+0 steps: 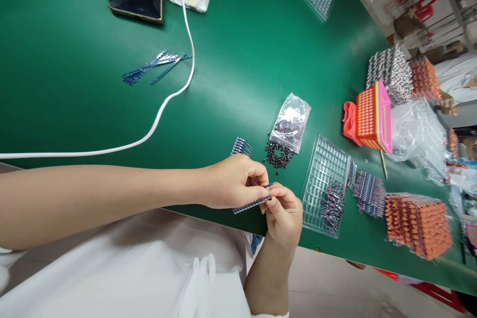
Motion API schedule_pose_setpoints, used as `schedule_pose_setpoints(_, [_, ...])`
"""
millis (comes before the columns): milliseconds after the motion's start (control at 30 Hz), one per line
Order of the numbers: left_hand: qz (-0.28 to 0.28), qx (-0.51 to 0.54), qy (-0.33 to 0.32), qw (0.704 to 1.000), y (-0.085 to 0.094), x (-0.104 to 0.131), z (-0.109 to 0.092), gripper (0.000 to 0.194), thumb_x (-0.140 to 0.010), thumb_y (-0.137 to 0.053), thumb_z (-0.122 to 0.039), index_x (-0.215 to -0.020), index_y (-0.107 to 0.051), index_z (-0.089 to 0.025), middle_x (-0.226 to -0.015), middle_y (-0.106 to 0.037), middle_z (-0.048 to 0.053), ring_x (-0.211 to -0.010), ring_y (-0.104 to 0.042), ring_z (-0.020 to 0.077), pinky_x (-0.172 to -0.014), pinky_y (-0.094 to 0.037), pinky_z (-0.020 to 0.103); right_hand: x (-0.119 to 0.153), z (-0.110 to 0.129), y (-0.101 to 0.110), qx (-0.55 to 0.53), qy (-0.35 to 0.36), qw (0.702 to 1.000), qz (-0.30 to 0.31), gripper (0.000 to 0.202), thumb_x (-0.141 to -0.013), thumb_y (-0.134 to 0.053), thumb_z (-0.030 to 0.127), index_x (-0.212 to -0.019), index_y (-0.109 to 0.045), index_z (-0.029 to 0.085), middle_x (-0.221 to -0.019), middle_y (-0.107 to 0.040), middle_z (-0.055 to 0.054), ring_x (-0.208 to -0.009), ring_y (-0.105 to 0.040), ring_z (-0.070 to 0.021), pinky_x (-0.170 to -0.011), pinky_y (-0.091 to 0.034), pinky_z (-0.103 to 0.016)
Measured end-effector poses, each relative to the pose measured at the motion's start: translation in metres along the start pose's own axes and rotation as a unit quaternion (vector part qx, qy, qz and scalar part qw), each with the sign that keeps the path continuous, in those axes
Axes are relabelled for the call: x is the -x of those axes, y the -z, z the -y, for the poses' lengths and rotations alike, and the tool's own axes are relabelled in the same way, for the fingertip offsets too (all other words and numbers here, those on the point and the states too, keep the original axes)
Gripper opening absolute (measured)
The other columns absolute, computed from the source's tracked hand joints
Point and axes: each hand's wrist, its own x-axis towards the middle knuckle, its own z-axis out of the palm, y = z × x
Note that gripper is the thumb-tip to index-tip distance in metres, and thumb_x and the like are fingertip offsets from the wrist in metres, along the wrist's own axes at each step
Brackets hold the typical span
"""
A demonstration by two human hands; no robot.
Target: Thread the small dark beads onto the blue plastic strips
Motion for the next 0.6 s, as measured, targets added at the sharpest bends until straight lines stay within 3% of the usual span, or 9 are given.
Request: schedule_pose_setpoints(600, [0.020,-0.017,-0.026,0.999,-0.0017,0.0007,0.0052,0.018,-0.082,-0.056,-0.028,-0.074,-0.066,-0.015,-0.065,-0.065,0.001,-0.061,-0.055,0.0125,-0.055,-0.038,0.022,0.0033,-0.0035,0.0037,0.009,-0.007,1.000,0.013,0.012,-0.077,-0.082,0.032,-0.078,-0.076,0.023,-0.071,-0.063,0.000,-0.053,-0.055,-0.0092,-0.043,-0.046,-0.020])
